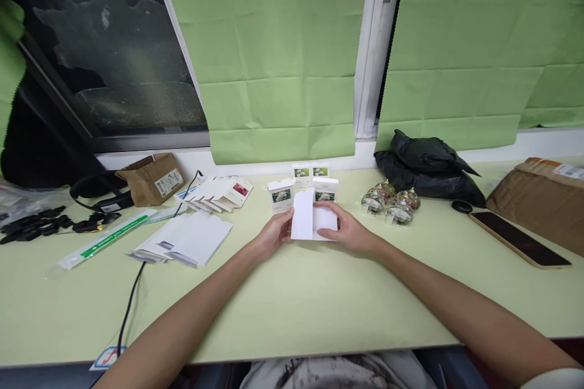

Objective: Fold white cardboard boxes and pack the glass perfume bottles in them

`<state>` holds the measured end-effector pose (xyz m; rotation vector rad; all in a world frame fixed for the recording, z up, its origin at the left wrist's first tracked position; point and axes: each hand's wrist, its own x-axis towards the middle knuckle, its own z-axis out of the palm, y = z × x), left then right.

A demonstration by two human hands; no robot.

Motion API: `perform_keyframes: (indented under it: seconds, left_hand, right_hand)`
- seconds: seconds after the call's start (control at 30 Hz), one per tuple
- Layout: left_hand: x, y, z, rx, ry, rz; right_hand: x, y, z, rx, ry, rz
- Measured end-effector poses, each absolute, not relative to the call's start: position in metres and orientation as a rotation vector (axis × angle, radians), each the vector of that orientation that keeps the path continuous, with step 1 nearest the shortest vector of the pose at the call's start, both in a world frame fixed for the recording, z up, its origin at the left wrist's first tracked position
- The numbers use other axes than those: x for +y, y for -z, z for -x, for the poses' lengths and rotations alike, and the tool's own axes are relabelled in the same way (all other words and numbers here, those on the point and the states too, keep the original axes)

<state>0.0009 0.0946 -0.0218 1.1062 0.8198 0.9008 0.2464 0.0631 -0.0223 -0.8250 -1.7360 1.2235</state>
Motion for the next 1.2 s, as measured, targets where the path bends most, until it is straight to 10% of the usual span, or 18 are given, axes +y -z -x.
perform_keyframes:
  seconds: [1.2]
  left_hand:
    - [0.0898, 0.0172, -0.0040, 0.844, -0.883, -1.183]
  right_hand:
    - [0.0676, 0.0268, -0.2422, -1.724, -1.051, 0.801]
